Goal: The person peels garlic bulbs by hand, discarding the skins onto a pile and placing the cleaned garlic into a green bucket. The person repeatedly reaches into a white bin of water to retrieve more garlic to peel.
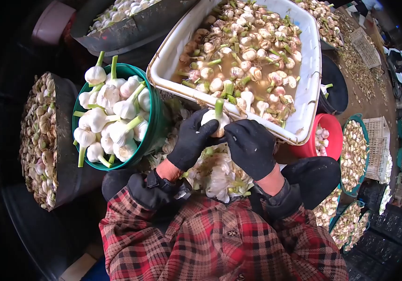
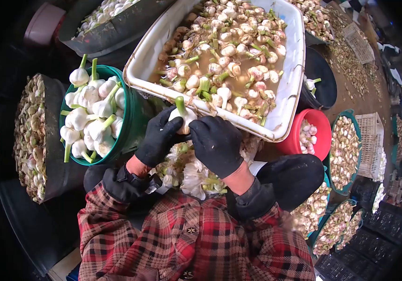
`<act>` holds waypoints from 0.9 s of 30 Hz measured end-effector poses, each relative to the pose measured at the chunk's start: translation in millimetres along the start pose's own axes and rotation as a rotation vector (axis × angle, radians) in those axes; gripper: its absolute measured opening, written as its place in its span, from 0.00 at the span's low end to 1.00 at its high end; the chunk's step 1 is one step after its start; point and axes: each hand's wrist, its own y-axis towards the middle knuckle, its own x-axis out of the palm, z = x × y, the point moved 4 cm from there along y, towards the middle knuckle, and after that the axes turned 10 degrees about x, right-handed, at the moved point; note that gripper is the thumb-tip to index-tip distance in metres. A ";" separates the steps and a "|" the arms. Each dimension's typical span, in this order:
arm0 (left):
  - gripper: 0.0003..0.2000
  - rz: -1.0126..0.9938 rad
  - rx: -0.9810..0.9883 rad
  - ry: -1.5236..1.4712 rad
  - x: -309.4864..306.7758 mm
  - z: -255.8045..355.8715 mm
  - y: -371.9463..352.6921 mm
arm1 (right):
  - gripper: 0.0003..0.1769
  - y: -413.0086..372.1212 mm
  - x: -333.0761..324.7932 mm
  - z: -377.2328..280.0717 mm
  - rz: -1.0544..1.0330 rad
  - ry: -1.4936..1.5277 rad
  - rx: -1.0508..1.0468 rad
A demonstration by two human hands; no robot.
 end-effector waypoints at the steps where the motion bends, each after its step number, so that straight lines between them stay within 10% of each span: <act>1: 0.23 -0.001 0.067 0.181 -8.3 -3.7 3.4 | 0.08 0.2 2.2 0.4 -0.023 -0.025 -0.013; 6: 0.20 -0.005 0.166 0.483 -3.0 1.8 3.5 | 0.09 -0.2 5.1 -1.5 -0.110 -0.088 0.035; 14: 0.17 0.022 -0.098 -0.068 10.4 5.5 0.7 | 0.09 -72.5 29.2 -9.3 -0.626 -0.098 -0.144; 15: 0.16 -0.266 0.452 0.588 9.6 12.2 5.0 | 0.09 -85.1 32.6 -4.9 -0.861 -0.139 -0.093; 16: 0.16 -0.266 0.454 0.590 7.0 9.9 3.7 | 0.09 -89.7 27.7 -4.0 -0.859 -0.138 -0.096; 22: 0.17 0.020 -0.064 -0.083 23.1 49.9 26.3 | 0.14 -67.8 -4.5 11.3 -0.838 -0.145 0.035; 24: 0.15 -0.162 0.860 0.989 55.7 129.4 39.0 | 0.09 -57.4 -14.1 10.0 -0.772 -0.127 0.015; 27: 0.17 -0.283 0.987 1.063 41.8 195.4 68.3 | 0.07 -48.0 -22.6 6.9 -0.807 -0.081 -0.026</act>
